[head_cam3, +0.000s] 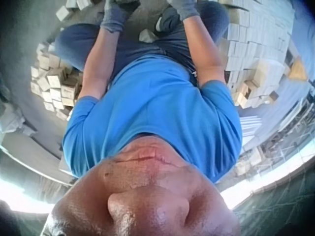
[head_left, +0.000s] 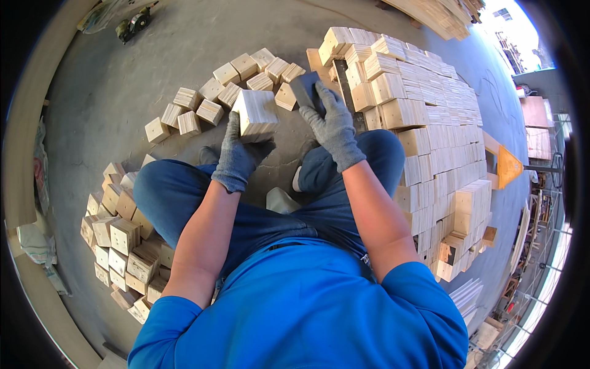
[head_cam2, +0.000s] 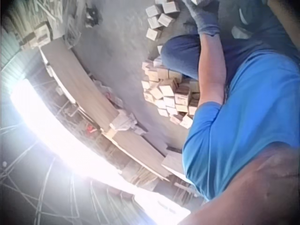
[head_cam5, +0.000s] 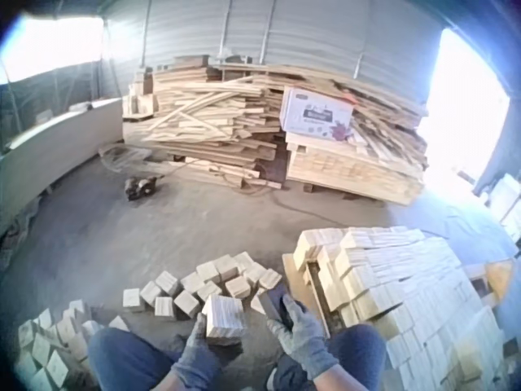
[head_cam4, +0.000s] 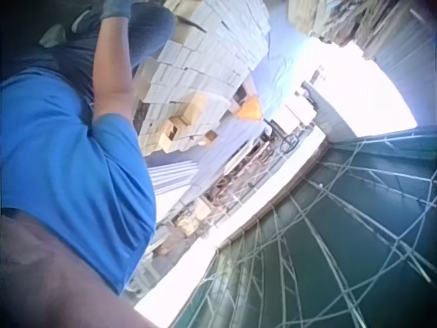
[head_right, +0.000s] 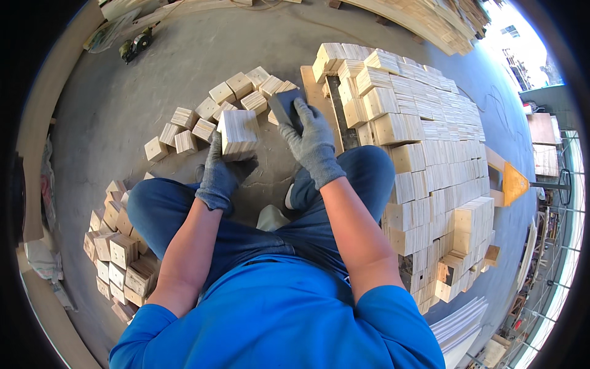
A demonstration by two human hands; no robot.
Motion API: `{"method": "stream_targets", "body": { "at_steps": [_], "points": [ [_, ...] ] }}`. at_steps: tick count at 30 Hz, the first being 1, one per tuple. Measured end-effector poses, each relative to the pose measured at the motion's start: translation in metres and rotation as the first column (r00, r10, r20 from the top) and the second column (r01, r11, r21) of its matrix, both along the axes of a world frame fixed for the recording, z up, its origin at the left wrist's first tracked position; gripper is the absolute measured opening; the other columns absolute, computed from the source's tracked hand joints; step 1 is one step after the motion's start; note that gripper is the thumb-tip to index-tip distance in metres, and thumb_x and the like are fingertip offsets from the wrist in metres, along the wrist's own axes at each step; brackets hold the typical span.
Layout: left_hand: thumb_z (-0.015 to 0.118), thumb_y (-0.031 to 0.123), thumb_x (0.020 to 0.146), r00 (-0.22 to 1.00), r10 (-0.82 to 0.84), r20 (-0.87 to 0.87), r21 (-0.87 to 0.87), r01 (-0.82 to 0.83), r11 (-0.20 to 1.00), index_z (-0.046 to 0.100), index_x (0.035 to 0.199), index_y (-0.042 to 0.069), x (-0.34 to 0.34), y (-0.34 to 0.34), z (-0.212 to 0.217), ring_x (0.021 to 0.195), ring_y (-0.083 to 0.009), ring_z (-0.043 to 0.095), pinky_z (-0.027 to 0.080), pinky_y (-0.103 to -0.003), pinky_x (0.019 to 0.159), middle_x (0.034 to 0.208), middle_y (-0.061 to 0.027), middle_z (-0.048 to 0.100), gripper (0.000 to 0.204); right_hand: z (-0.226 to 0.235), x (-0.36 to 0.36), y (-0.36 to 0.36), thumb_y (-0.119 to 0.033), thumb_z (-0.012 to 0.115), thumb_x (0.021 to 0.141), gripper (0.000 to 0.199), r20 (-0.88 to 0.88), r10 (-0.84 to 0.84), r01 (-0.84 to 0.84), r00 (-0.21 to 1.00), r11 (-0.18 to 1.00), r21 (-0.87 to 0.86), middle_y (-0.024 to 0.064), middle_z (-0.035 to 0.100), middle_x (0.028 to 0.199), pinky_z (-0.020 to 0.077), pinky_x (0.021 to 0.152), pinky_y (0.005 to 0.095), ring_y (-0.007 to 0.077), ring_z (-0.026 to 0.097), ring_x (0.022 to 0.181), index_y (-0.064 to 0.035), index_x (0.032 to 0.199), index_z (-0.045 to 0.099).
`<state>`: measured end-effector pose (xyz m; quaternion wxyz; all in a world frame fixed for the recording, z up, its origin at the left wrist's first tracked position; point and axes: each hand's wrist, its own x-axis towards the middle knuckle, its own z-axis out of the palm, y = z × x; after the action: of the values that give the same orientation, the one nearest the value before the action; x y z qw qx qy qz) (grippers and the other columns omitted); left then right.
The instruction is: The person sits on the floor and sands small wooden blocks one by one using a sanding block. They pick up a block, sand its surfaces, and place it on a stack of finished blocks.
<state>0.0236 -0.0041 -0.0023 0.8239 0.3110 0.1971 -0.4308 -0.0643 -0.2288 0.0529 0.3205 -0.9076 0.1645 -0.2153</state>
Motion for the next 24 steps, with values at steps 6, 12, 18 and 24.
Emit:
{"method": "stream_targets", "body": {
  "at_steps": [6, 12, 18, 24],
  "points": [
    [0.061, 0.071, 0.093, 0.994, 0.075, -0.075, -0.045, -0.079, 0.996, 0.06, 0.138, 0.014, 0.003, 0.002, 0.0, 0.1, -0.041, 0.063, 0.055, -0.058, 0.087, 0.119, -0.0216, 0.064, 0.073, -0.017, -0.028, -0.011, -0.033, 0.084, 0.088, 0.072, -0.04, -0.081, 0.083, 0.996, 0.996, 0.037, 0.0252, 0.062, 0.135, 0.0537, 0.101, 0.0428, 0.0402, 0.066, 0.118, -0.0014, 0.146, 0.056],
    [0.058, 0.074, 0.094, 0.999, 0.042, -0.032, -0.072, -0.044, 0.996, 0.058, 0.14, 0.008, 0.006, 0.008, -0.016, 0.096, -0.0416, 0.07, 0.063, -0.054, 0.078, 0.119, -0.0231, 0.067, 0.081, 0.016, -0.037, -0.072, -0.037, 0.083, 0.088, 0.071, 0.069, -0.181, 0.189, 0.981, 0.973, -0.135, 0.0249, 0.063, 0.133, 0.0525, 0.103, 0.045, 0.0409, 0.064, 0.12, -0.0025, 0.144, 0.057],
    [0.059, 0.072, 0.095, 0.997, 0.042, 0.058, -0.034, -0.04, 0.999, 0.057, 0.141, 0.007, 0.004, 0.003, -0.018, 0.093, -0.0414, 0.069, 0.063, -0.054, 0.078, 0.119, -0.0229, 0.067, 0.08, 0.031, -0.075, -0.181, -0.049, 0.078, 0.086, 0.072, -0.045, -0.49, 0.392, 0.871, 0.746, -0.538, 0.0258, 0.063, 0.135, 0.0535, 0.098, 0.0528, 0.0461, 0.066, 0.114, -0.015, 0.146, 0.057],
    [0.055, 0.078, 0.093, 0.999, 0.008, 0.053, -0.101, -0.003, 0.995, 0.056, 0.143, 0.008, -0.004, 0.004, -0.012, 0.094, -0.039, 0.069, 0.061, -0.052, 0.077, 0.119, -0.0218, 0.067, 0.085, -0.009, -0.134, -0.246, -0.053, 0.071, 0.089, 0.078, -0.269, -0.624, 0.396, 0.734, 0.714, -0.577, 0.0232, 0.062, 0.14, 0.0484, 0.106, 0.0499, 0.0421, 0.06, 0.127, -0.0125, 0.153, 0.051]
  ]
}}
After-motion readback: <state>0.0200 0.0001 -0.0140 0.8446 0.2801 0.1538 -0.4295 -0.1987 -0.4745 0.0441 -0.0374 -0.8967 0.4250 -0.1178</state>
